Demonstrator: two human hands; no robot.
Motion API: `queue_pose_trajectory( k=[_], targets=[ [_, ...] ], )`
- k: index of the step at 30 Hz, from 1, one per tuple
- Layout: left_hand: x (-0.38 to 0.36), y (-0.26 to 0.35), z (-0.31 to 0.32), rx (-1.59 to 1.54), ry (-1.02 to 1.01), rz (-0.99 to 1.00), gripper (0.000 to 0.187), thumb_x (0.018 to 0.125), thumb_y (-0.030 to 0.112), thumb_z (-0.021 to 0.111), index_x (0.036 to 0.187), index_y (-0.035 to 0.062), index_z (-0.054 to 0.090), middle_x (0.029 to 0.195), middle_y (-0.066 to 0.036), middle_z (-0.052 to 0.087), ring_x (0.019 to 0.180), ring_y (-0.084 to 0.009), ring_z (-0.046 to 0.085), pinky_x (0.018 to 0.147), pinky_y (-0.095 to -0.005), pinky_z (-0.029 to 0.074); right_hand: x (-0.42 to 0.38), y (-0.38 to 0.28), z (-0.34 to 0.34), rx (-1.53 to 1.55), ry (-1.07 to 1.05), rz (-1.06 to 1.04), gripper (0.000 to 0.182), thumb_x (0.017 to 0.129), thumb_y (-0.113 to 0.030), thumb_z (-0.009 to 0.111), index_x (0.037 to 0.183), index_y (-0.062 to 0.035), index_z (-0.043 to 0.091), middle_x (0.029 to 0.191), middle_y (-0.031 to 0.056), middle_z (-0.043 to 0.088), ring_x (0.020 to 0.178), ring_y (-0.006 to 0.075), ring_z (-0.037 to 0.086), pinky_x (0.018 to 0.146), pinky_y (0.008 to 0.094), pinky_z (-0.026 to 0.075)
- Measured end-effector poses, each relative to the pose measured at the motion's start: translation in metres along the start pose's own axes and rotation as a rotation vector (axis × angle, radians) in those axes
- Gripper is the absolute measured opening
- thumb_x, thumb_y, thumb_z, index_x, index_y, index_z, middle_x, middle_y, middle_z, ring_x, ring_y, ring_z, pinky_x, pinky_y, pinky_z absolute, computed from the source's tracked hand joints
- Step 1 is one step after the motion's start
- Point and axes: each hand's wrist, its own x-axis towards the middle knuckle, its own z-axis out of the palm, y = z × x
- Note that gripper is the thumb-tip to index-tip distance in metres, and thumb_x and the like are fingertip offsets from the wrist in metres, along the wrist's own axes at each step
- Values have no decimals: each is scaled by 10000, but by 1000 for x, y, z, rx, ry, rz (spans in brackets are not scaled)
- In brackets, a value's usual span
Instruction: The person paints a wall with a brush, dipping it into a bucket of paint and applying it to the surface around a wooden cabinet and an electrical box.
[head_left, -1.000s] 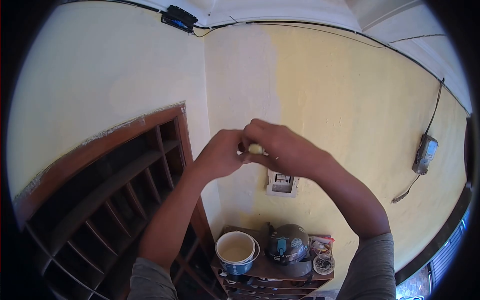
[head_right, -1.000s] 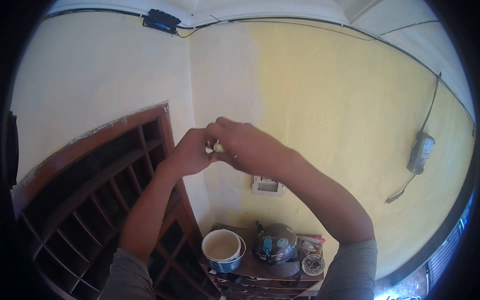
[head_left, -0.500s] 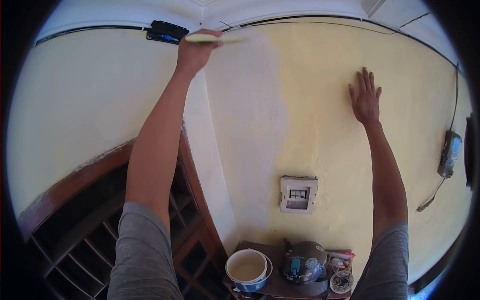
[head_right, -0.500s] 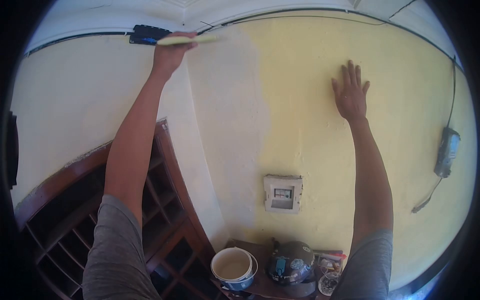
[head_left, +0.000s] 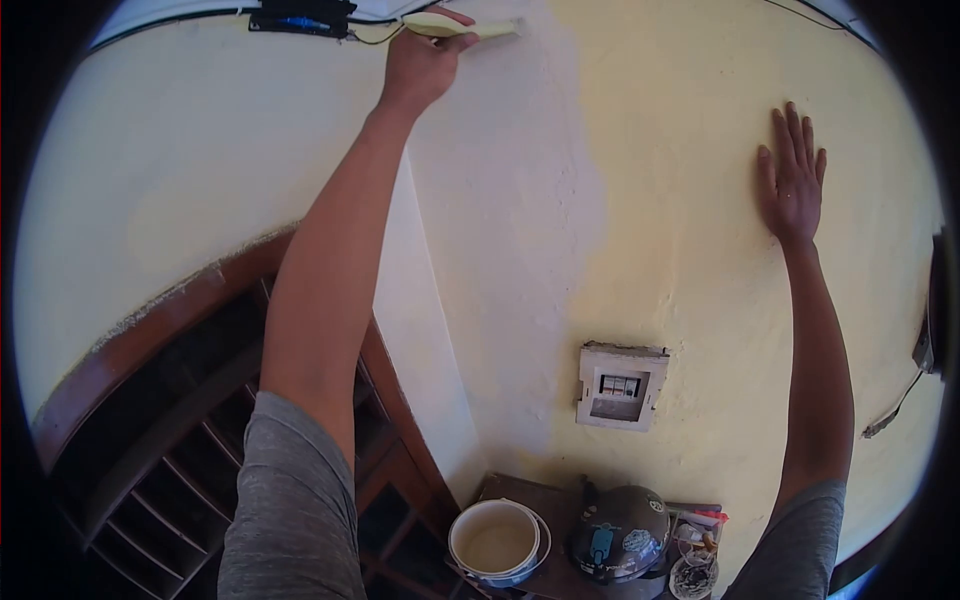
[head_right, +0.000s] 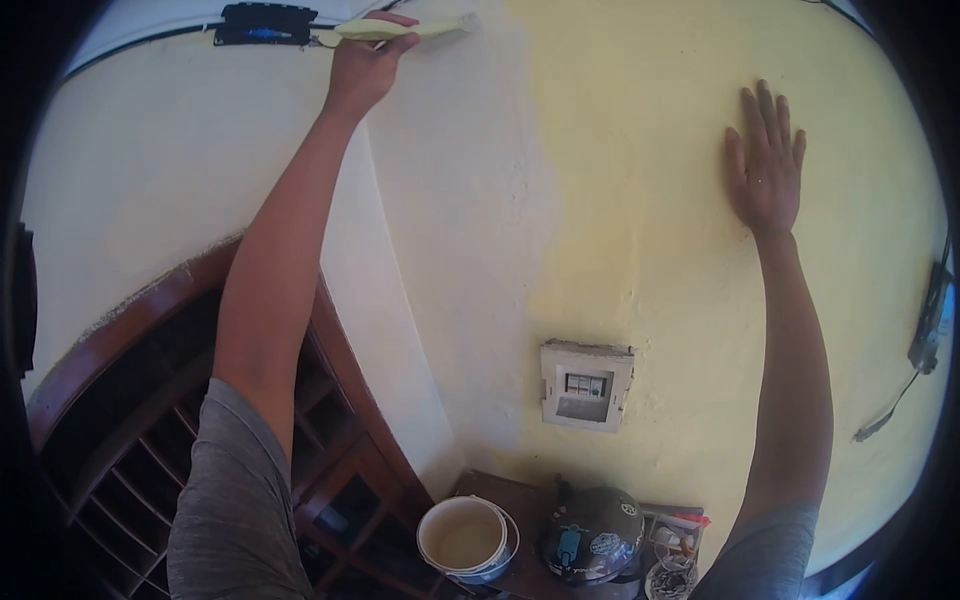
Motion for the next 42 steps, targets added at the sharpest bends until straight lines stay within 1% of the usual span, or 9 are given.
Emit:
queue_pose_trajectory(
  k=[4,7,14,19,26,27,28,30,42],
  targets=[
    [-84,15,16,-79,-34,-97,126,881,88,723,1002,97,688,917,-84,752,876,-222,718,774,-336,540,0,2,3,-20,4,-8,516,1048,-398,392,1528,-207,392,1626,-3,309,1515,273,243,1214,570,184],
    [-178,49,14,-246,-222,-281,178,846,-28,739,996,52,684,907,-41,698,845,-84,594,761,-249,498,0,2,4,3,27,-16,519,1050,-410,385,1528,-208,393,1621,-6,320,1513,272,249,1212,566,190],
    [-291,79,-2,-285,-587,-659,168,846,-58,724,977,37,681,948,-54,701,944,-131,652,821,-306,525,-2,3,4,4,43,-13,509,1049,-405,382,1516,-206,418,1618,-8,328,1512,272,253,1216,554,185],
    [-210,30,16,-349,-402,-498,219,822,-32,746,1015,53,686,1010,-48,706,999,-155,647,921,-335,517,-2,4,6,19,38,-8,501,1048,-390,382,1513,-208,421,1618,-10,328,1514,265,249,1221,548,177],
    [-10,-5,-3,-296,-94,-204,194,852,27,747,1036,84,723,988,-45,725,894,-126,635,803,-273,503,-2,5,6,20,49,-4,492,1047,-370,385,1509,-209,427,1615,-15,333,1512,263,256,1223,542,179],
    [19,9,-5,5,63,-366,335,949,200,681,1177,-31,599,996,-112,693,860,-224,675,826,-346,552,-3,4,6,21,47,-7,491,1046,-366,387,1509,-208,428,1615,-16,335,1512,262,258,1223,542,179],
    [33,27,-12,14,-1,-425,400,861,138,773,1201,-15,632,1099,-125,702,1043,-238,645,945,-355,504,-3,4,6,20,51,-2,491,1046,-366,387,1509,-208,428,1615,-16,335,1512,262,258,1223,542,179],
    [53,34,-13,49,112,-348,334,879,118,756,1181,14,658,1091,-112,705,1004,-218,652,919,-341,513,-2,5,5,26,52,-10,487,1045,-358,392,1506,-207,432,1613,-14,339,1512,262,256,1223,540,182],
    [-54,5,31,-112,130,87,132,902,-38,662,1005,42,685,993,-73,732,896,-131,673,792,-271,556,-3,4,4,25,47,4,477,1036,-331,419,1492,-195,450,1606,-6,351,1509,262,264,1222,529,193]
  ],
)
